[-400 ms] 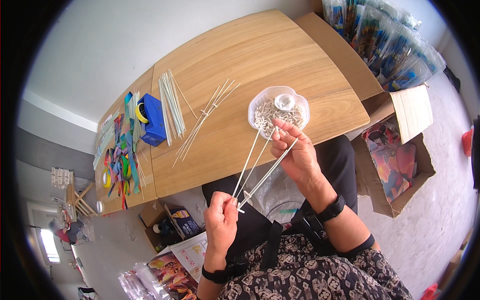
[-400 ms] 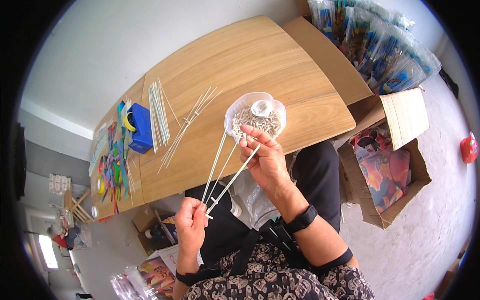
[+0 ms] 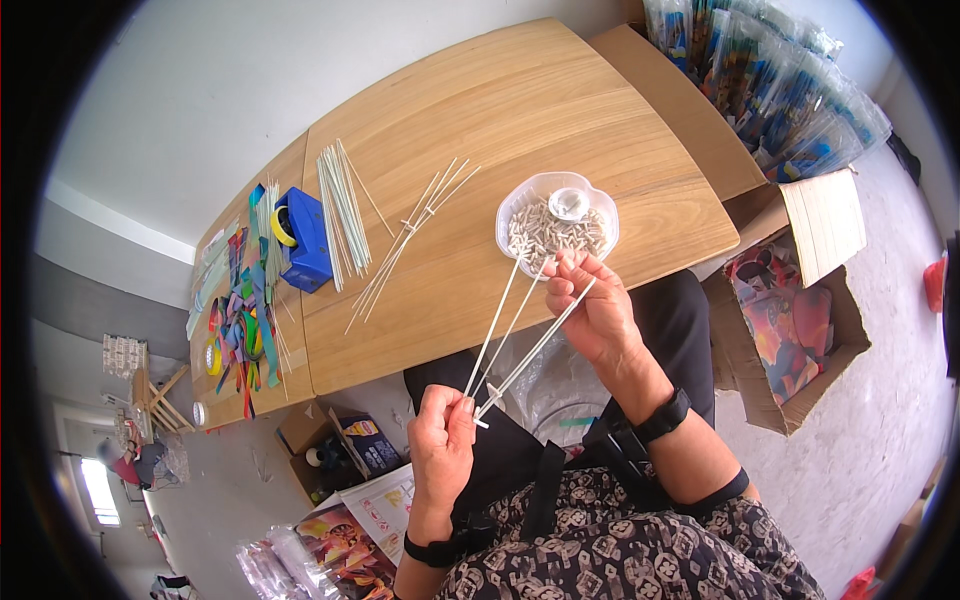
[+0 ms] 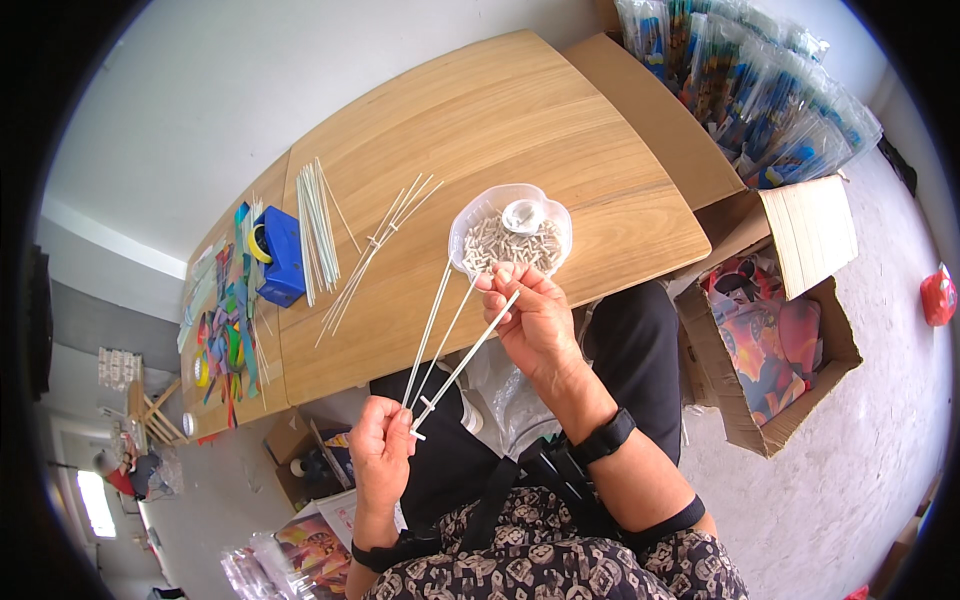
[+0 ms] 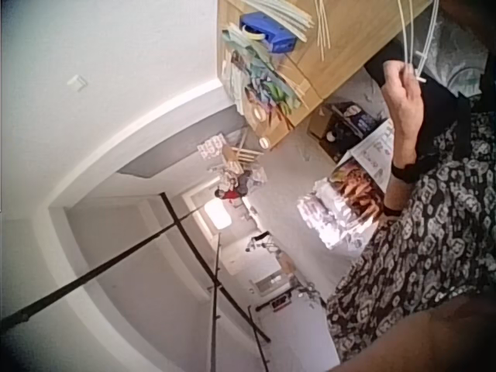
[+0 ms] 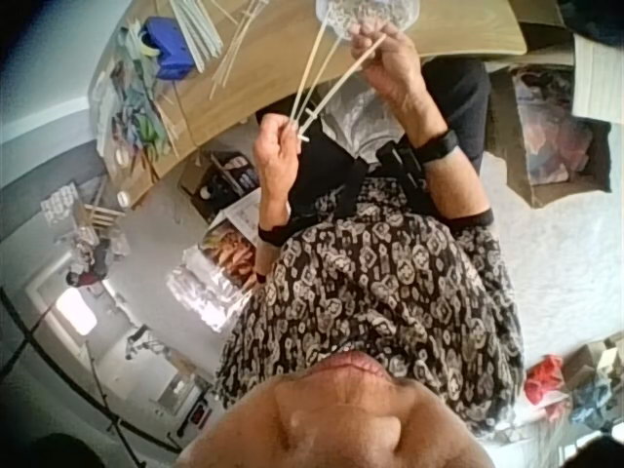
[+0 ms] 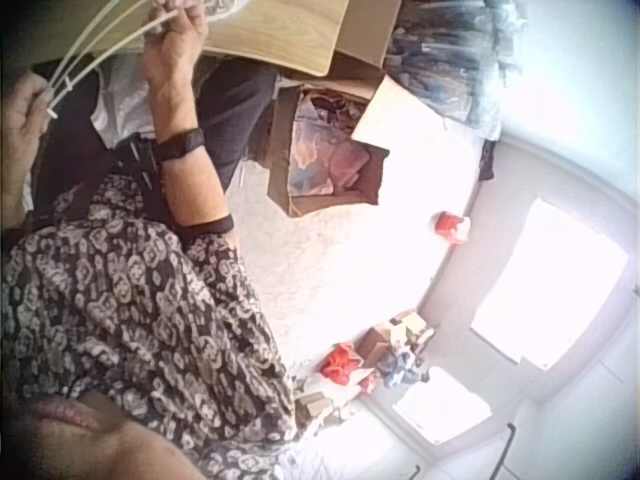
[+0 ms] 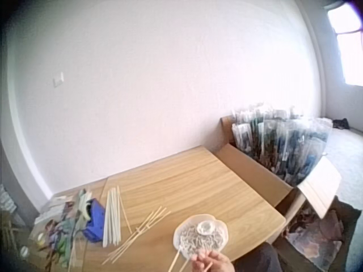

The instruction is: Threading plastic rings onto white plastic sticks and organizing the assembled bundles into a box.

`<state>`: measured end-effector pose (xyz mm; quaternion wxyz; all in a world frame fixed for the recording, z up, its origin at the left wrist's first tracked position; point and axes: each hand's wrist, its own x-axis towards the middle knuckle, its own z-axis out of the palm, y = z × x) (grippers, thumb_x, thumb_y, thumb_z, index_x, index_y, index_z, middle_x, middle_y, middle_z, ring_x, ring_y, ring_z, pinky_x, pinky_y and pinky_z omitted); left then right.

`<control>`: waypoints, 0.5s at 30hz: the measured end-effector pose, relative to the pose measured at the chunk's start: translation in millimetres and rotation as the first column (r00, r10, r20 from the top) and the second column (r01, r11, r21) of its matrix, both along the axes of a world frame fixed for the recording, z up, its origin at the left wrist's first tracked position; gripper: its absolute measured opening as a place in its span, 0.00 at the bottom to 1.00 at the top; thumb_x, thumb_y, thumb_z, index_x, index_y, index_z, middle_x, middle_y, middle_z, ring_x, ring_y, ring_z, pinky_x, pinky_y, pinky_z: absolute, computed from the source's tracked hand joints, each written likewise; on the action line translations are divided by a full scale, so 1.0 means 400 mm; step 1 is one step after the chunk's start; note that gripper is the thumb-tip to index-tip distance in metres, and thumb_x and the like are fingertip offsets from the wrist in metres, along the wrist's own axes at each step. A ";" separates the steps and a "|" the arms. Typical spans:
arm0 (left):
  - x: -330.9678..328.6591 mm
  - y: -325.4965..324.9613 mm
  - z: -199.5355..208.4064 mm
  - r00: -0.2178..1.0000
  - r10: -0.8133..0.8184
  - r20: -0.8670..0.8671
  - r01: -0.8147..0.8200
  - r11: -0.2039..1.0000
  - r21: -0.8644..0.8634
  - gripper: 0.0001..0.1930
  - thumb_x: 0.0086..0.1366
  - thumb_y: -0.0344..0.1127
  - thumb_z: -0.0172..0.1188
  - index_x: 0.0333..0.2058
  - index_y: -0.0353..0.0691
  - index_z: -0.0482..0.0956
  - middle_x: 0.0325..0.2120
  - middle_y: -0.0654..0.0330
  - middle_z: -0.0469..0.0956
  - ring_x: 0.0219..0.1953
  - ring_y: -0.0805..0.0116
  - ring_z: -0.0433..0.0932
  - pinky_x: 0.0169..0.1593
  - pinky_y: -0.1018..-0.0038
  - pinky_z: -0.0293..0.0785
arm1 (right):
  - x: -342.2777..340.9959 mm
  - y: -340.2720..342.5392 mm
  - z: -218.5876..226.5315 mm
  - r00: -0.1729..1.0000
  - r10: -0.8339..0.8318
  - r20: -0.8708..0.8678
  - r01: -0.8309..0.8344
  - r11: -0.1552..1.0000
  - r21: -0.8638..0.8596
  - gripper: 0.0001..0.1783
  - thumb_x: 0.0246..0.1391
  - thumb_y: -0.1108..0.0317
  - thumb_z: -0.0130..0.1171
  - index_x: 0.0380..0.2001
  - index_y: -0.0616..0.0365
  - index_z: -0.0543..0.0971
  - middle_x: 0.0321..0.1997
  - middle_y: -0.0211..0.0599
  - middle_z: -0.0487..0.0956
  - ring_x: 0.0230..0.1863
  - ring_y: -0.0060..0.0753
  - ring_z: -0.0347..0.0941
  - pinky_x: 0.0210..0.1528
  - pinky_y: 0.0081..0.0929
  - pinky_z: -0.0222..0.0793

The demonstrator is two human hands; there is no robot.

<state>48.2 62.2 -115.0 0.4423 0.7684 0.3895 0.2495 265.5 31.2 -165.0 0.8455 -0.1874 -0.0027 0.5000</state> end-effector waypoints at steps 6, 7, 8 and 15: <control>-0.004 0.002 -0.006 1.000 -0.010 0.018 0.010 1.000 -0.013 0.06 0.63 0.26 0.50 0.26 0.36 0.67 0.16 0.67 0.66 0.16 0.83 0.64 0.20 0.84 0.61 | 0.000 0.001 -0.021 0.998 -0.026 -0.057 0.029 0.999 0.040 0.02 0.55 0.75 0.52 0.29 0.59 0.71 0.30 0.39 0.75 0.22 0.19 0.63 0.23 0.14 0.59; -0.005 0.002 -0.007 1.000 -0.014 0.016 0.014 1.000 -0.008 0.06 0.63 0.26 0.50 0.27 0.36 0.67 0.16 0.67 0.66 0.16 0.83 0.64 0.20 0.84 0.61 | -0.002 0.002 -0.020 0.998 -0.026 -0.057 0.028 0.999 0.039 0.02 0.55 0.75 0.52 0.29 0.59 0.71 0.30 0.39 0.75 0.22 0.19 0.63 0.23 0.14 0.59; -0.005 0.002 -0.007 1.000 -0.013 0.015 0.013 1.000 -0.008 0.06 0.63 0.26 0.50 0.27 0.36 0.67 0.16 0.67 0.66 0.16 0.83 0.64 0.20 0.84 0.61 | -0.004 0.003 -0.018 0.998 -0.040 -0.053 0.042 0.999 0.030 0.02 0.54 0.76 0.53 0.28 0.59 0.71 0.29 0.39 0.75 0.22 0.19 0.63 0.23 0.14 0.59; -0.004 0.001 -0.012 1.000 -0.016 0.012 0.016 1.000 -0.013 0.06 0.63 0.25 0.50 0.26 0.36 0.67 0.16 0.67 0.66 0.16 0.83 0.64 0.20 0.84 0.61 | -0.005 0.002 -0.005 0.995 -0.050 -0.082 0.050 0.999 -0.002 0.04 0.49 0.79 0.57 0.30 0.63 0.73 0.30 0.40 0.75 0.22 0.20 0.63 0.24 0.14 0.60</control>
